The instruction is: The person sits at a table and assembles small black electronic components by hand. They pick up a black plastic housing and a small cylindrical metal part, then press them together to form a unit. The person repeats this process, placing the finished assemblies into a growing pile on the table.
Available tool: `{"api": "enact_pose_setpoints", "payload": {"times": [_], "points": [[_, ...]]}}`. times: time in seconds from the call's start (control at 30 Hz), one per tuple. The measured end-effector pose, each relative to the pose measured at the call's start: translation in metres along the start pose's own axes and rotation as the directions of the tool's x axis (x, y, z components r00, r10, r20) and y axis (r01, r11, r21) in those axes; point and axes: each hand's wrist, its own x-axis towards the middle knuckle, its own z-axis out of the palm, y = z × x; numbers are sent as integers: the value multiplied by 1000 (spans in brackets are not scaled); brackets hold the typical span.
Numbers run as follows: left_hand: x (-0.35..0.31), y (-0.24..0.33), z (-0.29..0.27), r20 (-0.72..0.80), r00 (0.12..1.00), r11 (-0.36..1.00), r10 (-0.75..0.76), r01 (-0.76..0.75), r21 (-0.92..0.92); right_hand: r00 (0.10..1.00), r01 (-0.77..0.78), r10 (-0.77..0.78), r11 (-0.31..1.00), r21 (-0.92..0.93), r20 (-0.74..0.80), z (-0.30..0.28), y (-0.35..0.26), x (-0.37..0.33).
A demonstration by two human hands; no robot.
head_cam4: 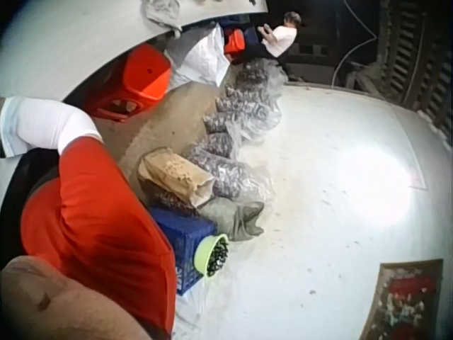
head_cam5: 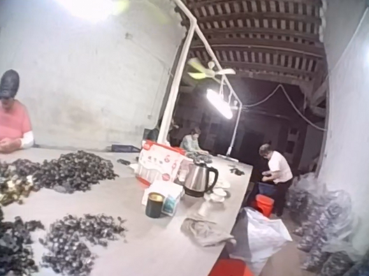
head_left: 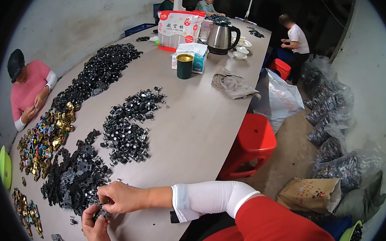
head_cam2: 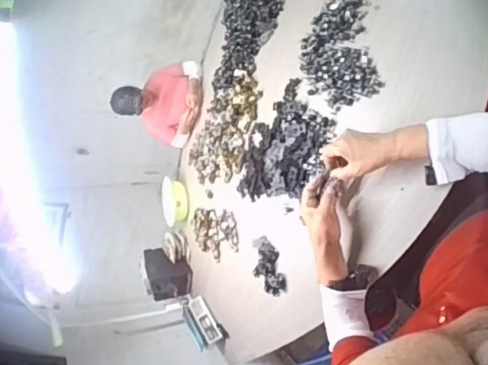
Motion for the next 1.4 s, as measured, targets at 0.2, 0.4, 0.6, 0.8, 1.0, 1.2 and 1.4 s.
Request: {"api": "enact_pose_setpoints", "payload": {"times": [0.2,0.4,0.6,0.8,1.0,1.2,1.4], "points": [[0,1,2,-95,995,998,-10,4,-68,999,0,0,1000,1,37,5,5,0],[12,-19,-23,-77,997,986,-5,-8,-169,998,-27,22,997,77,61,14,-3,-5],[5,-8,-8,-77,996,999,47,-48,-17,999,35,-34,998,53,-13,16,-1,-4],[10,-22,-19,-8,987,984,161,-160,78,999,38,-37,996,79,-16,18,-10,-6],[5,-20,-4,45,992,988,115,-119,100,986,136,-138,990,-31,-91,26,2,-9],[1,-12,1,30,989,983,144,-147,106,999,13,-13,1000,-10,-31,23,-1,-8],[-4,2,5,-37,988,954,147,-132,268,994,6,2,998,67,-113,24,-6,-3]]}}
